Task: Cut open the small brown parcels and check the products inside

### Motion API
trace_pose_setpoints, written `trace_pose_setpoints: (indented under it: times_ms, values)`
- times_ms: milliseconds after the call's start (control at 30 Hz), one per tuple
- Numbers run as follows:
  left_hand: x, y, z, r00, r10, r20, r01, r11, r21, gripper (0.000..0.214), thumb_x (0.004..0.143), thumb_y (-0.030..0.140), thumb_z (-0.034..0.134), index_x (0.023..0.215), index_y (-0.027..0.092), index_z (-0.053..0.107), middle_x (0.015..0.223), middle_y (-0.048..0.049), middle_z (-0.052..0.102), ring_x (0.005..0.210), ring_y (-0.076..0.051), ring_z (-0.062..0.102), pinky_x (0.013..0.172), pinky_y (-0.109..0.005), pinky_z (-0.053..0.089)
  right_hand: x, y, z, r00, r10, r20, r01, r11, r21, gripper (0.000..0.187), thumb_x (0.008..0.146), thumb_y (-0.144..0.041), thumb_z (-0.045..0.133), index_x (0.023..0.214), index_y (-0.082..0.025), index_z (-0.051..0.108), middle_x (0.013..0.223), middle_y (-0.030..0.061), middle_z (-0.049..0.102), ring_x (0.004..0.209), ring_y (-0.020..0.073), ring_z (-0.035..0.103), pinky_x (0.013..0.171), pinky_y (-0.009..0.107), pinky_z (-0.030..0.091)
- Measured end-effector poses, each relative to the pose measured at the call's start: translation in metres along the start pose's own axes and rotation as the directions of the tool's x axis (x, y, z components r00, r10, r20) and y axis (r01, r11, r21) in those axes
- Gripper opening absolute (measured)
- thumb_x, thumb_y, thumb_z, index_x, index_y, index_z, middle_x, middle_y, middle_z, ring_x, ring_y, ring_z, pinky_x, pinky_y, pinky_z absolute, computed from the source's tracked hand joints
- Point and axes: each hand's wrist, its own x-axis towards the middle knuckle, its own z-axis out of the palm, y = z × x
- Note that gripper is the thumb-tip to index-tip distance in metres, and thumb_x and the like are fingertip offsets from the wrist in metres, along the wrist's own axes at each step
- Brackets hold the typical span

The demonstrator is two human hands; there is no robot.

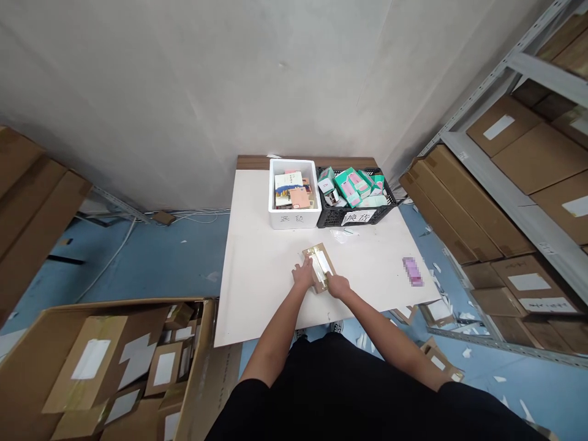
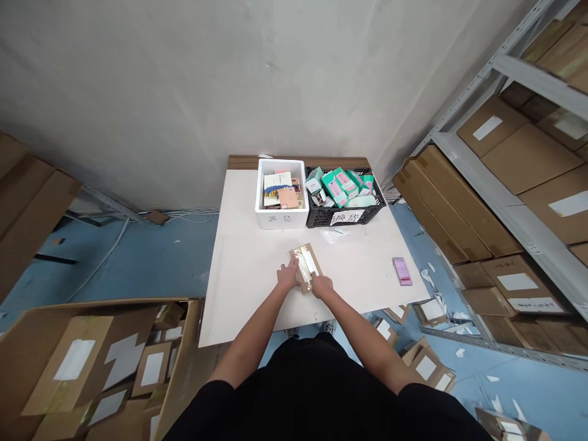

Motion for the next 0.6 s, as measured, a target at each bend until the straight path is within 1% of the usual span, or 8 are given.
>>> trace_pose_setpoints:
  times_ms: [67,133,233,267,333,433,533,600]
  values:
    - [0.001,0.001,0.002,1.0,-0.005,-0.006,0.005,1.0,-0.001,0.133,0.062,0.056,0.085,0.169,0.039,0.007,0.179,-0.0003,-0.004,0.146,-0.049,0.033,0.107,-0.056,0.044,-0.023,0.018,0.009,0.998,-0.013,0.064,0.018,0.997,-0.081,0.057,0.089,-0.021,0.07,0.144,-0.024,0.058,0.108,0.0182,0.075,0.106,0.0358,0.072,0.087,0.045,0.054]
    - [0.002,0.002,0.002,1.0,-0.003,0.001,0.003,1.0,0.004,0.135,0.06,0.056,0.086,0.169,0.037,0.008,0.179,-0.0022,-0.004,0.147,-0.051,0.032,0.108,-0.056,0.043,-0.039,0.031,0.013,0.996,-0.006,0.091,0.017,0.993,-0.114,0.067,0.084,-0.018,0.068,0.149,-0.025,0.054,0.109,0.0194,0.075,0.106,0.0377,0.072,0.085,0.044,0.052]
    - [0.002,0.001,0.0,1.0,0.005,0.002,-0.005,1.0,0.018,0.135,0.061,0.057,0.086,0.169,0.035,0.009,0.179,-0.0048,-0.003,0.146,-0.05,0.034,0.107,-0.055,0.044,-0.049,0.042,0.011,0.994,0.002,0.105,0.009,0.995,-0.098,0.064,0.082,-0.017,0.066,0.145,-0.027,0.059,0.112,0.018,0.075,0.106,0.0373,0.071,0.084,0.042,0.051]
    - [0.001,0.0,-0.002,1.0,0.01,0.0,-0.01,1.0,0.025,0.134,0.062,0.058,0.086,0.169,0.035,0.009,0.179,-0.0046,-0.004,0.145,-0.049,0.035,0.106,-0.054,0.045,-0.051,0.045,0.01,0.996,-0.001,0.09,0.007,0.998,-0.065,0.06,0.084,-0.019,0.064,0.143,-0.028,0.06,0.113,0.0165,0.076,0.106,0.0366,0.072,0.084,0.041,0.05]
    - [-0.001,-0.001,-0.005,1.0,0.023,0.0,-0.023,0.999,0.037,0.13,0.064,0.058,0.084,0.169,0.036,0.009,0.179,-0.0034,-0.004,0.145,-0.048,0.036,0.106,-0.053,0.045,-0.052,0.051,0.011,1.0,0.008,0.008,-0.008,0.999,0.048,0.056,0.091,-0.024,0.059,0.147,-0.03,0.057,0.114,0.0136,0.076,0.106,0.0347,0.072,0.085,0.039,0.05]
    - [-0.007,0.006,-0.002,1.0,0.018,-0.015,-0.017,0.998,0.054,0.126,0.068,0.057,0.082,0.169,0.035,0.01,0.179,-0.0044,-0.002,0.144,-0.047,0.038,0.105,-0.051,0.046,-0.051,0.06,0.022,0.983,0.123,-0.133,-0.086,0.964,0.253,0.062,0.1,-0.038,0.051,0.16,-0.027,0.04,0.12,0.0136,0.075,0.109,0.0333,0.072,0.088,0.038,0.05]
    - [-0.017,0.024,0.016,0.997,-0.03,-0.069,0.035,0.997,0.066,0.12,0.075,0.06,0.078,0.17,0.025,0.012,0.178,-0.0138,0.005,0.143,-0.046,0.041,0.107,-0.051,0.045,-0.04,0.058,0.037,0.953,0.242,-0.184,-0.16,0.914,0.372,0.077,0.102,-0.051,0.048,0.167,-0.018,0.021,0.129,0.0178,0.071,0.116,0.0342,0.07,0.093,0.038,0.05]
    - [-0.027,0.036,0.033,0.991,-0.082,-0.104,0.088,0.995,0.051,0.115,0.081,0.063,0.071,0.169,0.016,0.015,0.175,-0.0222,0.011,0.142,-0.046,0.043,0.109,-0.051,0.045,-0.024,0.05,0.04,0.946,0.241,-0.218,-0.142,0.91,0.389,0.083,0.102,-0.053,0.048,0.168,-0.016,0.013,0.137,0.0191,0.067,0.123,0.0335,0.068,0.096,0.037,0.049]
